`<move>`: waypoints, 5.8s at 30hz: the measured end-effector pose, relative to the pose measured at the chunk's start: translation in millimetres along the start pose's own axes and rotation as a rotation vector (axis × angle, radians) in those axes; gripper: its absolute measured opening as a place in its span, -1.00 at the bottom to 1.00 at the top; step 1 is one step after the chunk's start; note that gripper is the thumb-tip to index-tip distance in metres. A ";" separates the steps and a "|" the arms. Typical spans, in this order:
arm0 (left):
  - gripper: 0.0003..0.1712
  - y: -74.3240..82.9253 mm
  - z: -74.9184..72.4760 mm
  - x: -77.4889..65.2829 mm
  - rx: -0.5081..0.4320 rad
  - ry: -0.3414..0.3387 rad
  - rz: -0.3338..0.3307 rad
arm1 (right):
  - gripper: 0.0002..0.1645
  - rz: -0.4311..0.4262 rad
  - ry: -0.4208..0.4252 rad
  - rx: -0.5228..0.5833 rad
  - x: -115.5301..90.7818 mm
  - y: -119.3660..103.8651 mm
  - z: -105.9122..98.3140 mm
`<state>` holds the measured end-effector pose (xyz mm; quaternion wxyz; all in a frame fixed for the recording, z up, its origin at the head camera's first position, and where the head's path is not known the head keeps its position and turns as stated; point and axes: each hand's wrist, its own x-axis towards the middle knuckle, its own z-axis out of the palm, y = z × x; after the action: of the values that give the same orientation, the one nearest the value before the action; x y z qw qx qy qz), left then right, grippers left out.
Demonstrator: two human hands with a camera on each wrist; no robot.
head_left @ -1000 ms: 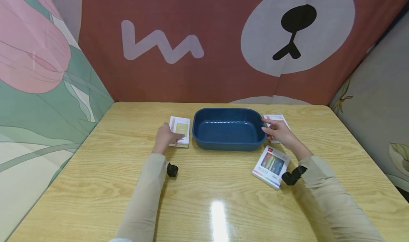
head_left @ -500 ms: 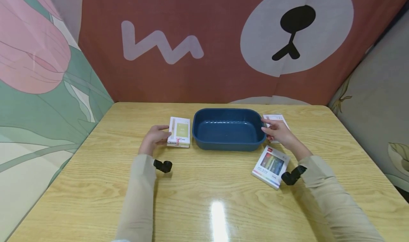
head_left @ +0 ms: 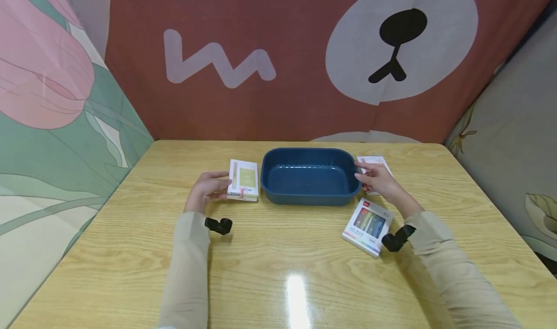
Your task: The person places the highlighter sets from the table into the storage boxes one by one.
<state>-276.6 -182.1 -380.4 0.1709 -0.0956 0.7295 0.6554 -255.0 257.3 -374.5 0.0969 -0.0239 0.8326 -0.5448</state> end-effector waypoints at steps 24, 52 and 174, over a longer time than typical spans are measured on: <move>-0.46 34.2 3.6 -23.3 -0.134 0.081 0.169 | -0.35 0.075 -0.022 0.094 -0.2 -1.8 -1.0; -0.57 56.3 82.0 -14.0 0.074 0.012 0.214 | -0.33 0.112 -0.095 0.131 2.4 -1.6 -4.7; -0.48 29.6 74.6 21.2 0.279 -0.101 0.211 | 0.01 0.206 0.236 -0.601 -7.4 24.0 -25.5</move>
<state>-297.7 -103.0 -367.1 0.1493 0.0389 0.8097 0.5662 -250.9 291.1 -385.5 0.0429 0.0959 0.9595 -0.2614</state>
